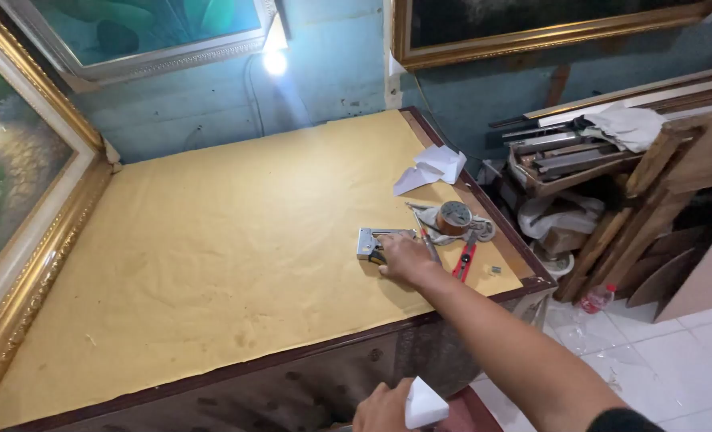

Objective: Folding paper into protective corners and stapling them onto the edges of a picture frame for protection.

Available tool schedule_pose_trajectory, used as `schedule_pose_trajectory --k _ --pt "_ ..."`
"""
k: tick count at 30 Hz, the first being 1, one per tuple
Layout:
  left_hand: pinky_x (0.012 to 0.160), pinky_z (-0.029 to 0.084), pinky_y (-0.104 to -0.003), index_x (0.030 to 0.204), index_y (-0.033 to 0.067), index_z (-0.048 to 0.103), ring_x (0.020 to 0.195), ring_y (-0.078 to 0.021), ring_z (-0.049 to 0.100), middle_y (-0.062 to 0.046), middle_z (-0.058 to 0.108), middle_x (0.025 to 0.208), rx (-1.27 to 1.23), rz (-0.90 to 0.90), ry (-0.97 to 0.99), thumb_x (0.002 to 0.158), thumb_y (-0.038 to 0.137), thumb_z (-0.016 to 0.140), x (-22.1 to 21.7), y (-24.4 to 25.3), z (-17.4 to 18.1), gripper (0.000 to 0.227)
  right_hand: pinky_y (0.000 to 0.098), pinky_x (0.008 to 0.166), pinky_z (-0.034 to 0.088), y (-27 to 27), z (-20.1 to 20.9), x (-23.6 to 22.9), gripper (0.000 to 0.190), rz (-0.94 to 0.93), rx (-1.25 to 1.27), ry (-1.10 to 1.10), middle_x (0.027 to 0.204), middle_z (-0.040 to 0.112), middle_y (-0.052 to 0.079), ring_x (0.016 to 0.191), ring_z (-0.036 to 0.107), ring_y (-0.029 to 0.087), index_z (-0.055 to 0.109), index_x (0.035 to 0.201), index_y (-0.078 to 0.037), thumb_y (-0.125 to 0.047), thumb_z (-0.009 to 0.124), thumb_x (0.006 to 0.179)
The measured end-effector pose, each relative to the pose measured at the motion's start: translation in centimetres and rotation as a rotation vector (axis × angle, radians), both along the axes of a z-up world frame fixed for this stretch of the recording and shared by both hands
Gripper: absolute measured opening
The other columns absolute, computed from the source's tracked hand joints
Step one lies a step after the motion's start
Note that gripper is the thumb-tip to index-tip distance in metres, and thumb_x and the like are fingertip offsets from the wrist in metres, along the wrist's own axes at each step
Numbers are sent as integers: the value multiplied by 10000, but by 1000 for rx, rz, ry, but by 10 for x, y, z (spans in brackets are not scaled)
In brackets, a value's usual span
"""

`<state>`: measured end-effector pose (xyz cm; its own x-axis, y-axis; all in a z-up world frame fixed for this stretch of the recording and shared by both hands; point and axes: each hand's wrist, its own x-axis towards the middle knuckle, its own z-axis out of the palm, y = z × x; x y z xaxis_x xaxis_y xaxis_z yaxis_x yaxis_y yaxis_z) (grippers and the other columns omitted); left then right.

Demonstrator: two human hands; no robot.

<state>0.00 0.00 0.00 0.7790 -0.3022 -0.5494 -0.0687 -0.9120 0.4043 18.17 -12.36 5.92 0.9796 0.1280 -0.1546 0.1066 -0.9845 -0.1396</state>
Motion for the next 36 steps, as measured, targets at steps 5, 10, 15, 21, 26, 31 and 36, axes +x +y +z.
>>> schedule_pose_trajectory --k 5,10,15,21,26,31,36 --pt "838 396 -437 1169 348 372 949 -291 508 -60 447 953 -8 28 55 572 639 604 1 -1 17 703 475 900 355 19 -30 41 693 -84 -150 83 1243 434 73 1166 384 256 360 1251 -181 -439 658 681" --pt "784 408 -451 1185 298 384 897 -332 506 -134 479 916 -99 -20 -54 542 700 579 -1 7 5 783 504 979 271 31 3 23 719 -227 -95 186 1243 370 125 1186 331 267 352 1237 -120 -407 627 639" --pt "732 408 -463 1071 221 465 916 -317 459 -75 560 878 -235 -127 -188 614 115 516 -12 15 7 472 537 1020 125 36 44 -11 602 -246 126 162 1174 421 144 1155 330 306 501 1086 -108 -450 460 592" --pt "767 420 -456 1158 243 411 920 -338 490 -126 509 896 -121 -95 -141 636 145 564 -22 9 21 553 283 518 264 -5 50 -66 232 -183 896 353 714 436 48 609 382 155 546 824 -80 -221 394 719" --pt "724 430 -502 1170 265 434 886 -391 511 -156 530 884 -120 -52 -186 626 182 522 -35 1 17 558 273 510 341 -62 -9 -113 122 -327 1339 680 661 418 60 563 423 178 386 692 -62 -84 373 573" --pt "824 460 -412 1218 272 423 1007 -259 511 -7 614 1001 -83 -89 -182 637 275 543 -61 -10 18 594 371 654 486 -122 -124 -149 146 -512 1406 853 646 473 91 639 528 239 543 692 -37 -70 474 567" --pt "861 449 -388 1097 283 556 1079 -245 475 45 563 1163 18 -66 -146 671 275 593 -90 -20 12 428 311 600 484 -162 -219 -191 135 -450 1315 951 663 500 71 654 556 195 559 759 -72 -97 562 626"
